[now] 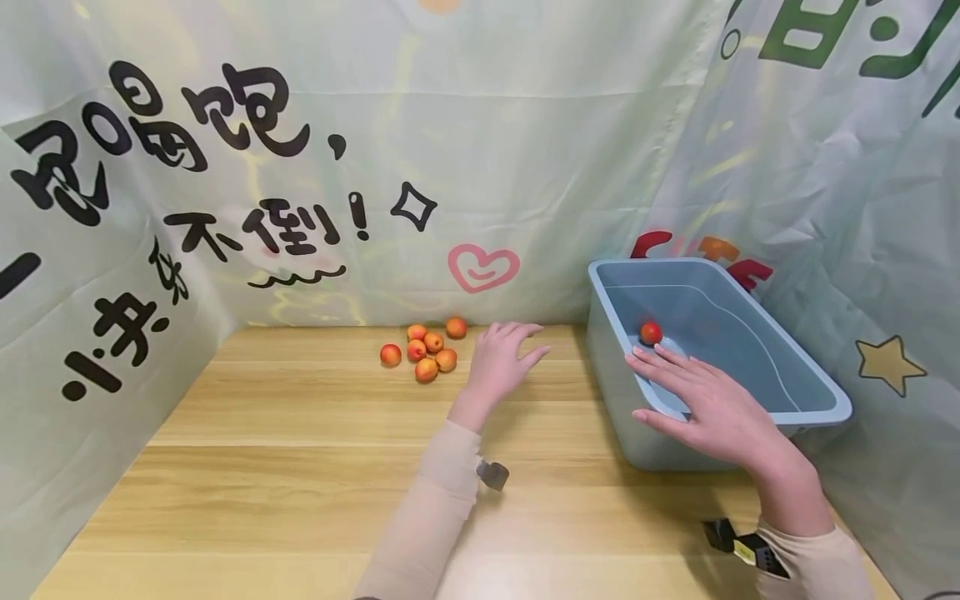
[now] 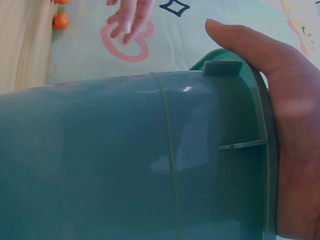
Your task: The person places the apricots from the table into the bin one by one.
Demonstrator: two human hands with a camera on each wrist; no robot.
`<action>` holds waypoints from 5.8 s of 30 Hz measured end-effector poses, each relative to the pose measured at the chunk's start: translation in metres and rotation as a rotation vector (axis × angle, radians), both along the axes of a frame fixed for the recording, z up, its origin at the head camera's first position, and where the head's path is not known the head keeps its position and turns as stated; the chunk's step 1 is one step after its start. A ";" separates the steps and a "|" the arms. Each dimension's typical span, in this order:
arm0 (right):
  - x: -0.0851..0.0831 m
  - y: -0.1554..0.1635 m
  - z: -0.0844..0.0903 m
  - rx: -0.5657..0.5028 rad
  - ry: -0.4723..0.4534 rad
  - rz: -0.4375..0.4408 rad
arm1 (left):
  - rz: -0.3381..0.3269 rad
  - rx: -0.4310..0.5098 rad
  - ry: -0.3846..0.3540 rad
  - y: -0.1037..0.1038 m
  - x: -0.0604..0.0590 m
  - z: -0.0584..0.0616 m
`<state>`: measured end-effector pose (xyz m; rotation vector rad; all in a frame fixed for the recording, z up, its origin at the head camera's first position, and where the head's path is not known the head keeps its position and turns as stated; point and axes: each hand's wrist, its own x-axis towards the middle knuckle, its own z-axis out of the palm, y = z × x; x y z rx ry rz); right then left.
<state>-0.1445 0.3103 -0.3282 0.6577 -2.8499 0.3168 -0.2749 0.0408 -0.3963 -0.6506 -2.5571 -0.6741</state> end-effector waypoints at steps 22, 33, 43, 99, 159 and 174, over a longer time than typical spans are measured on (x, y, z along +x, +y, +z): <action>-0.001 -0.002 0.000 0.006 -0.003 -0.005 | 0.251 0.036 -0.140 -0.067 -0.024 -0.032; 0.000 -0.002 -0.001 0.009 -0.017 -0.014 | 0.365 0.071 -0.223 -0.087 -0.024 -0.043; -0.001 -0.001 -0.001 0.017 -0.004 -0.008 | 0.411 0.045 -0.217 -0.094 -0.025 -0.049; -0.001 -0.001 -0.001 0.003 0.016 0.000 | 0.082 -0.125 0.049 0.013 0.016 -0.018; -0.001 -0.002 -0.002 0.027 0.028 -0.011 | -0.131 -0.222 0.246 0.096 -0.007 0.068; 0.000 -0.001 -0.002 0.036 0.042 -0.007 | -0.127 -0.243 0.235 0.098 -0.009 0.059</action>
